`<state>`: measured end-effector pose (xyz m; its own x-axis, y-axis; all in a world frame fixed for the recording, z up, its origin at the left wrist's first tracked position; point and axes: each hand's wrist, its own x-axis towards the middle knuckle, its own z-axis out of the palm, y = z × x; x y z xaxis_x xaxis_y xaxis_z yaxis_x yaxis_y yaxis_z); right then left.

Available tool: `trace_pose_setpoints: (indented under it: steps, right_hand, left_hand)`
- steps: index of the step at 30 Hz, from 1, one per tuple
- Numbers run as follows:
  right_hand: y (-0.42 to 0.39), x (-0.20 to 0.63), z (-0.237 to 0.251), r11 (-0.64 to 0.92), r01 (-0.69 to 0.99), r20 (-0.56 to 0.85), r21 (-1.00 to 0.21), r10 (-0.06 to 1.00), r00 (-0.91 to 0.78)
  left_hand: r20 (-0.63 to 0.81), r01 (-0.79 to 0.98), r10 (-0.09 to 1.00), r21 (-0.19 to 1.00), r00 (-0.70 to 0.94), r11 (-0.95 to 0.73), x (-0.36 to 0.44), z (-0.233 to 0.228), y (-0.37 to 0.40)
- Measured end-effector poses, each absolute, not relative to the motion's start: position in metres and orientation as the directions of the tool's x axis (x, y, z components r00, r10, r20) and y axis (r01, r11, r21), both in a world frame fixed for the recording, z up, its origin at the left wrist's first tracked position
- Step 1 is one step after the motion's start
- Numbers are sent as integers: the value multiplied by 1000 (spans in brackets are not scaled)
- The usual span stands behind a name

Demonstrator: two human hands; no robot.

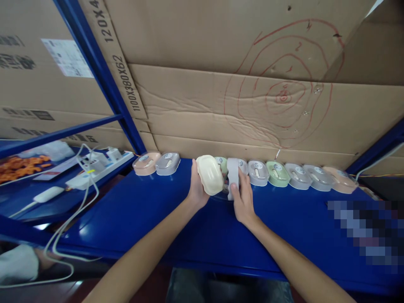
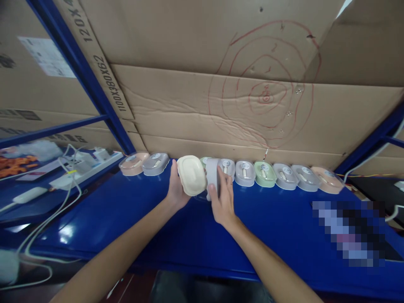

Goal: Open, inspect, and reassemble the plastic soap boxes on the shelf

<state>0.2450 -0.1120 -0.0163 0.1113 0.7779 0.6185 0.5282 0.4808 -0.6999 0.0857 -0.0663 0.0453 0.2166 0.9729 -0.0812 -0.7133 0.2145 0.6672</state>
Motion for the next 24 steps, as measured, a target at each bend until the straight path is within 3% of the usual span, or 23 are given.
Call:
trace_pose_setpoints:
  steps: [5, 15, 24]
  right_hand:
    - [-123, 233, -15, 506, 600, 631, -620, 776, -3]
    - [-129, 230, -11, 501, 621, 631, -603, 776, -14]
    - [-133, 226, -12, 506, 610, 618, -611, 786, -33]
  left_hand:
    - [1, -707, 970, 685, 241, 175, 101, 42, -80]
    - [128, -648, 958, 759, 256, 72, 109, 29, -87]
    - [134, -626, 957, 777, 257, 60, 111, 11, -87]
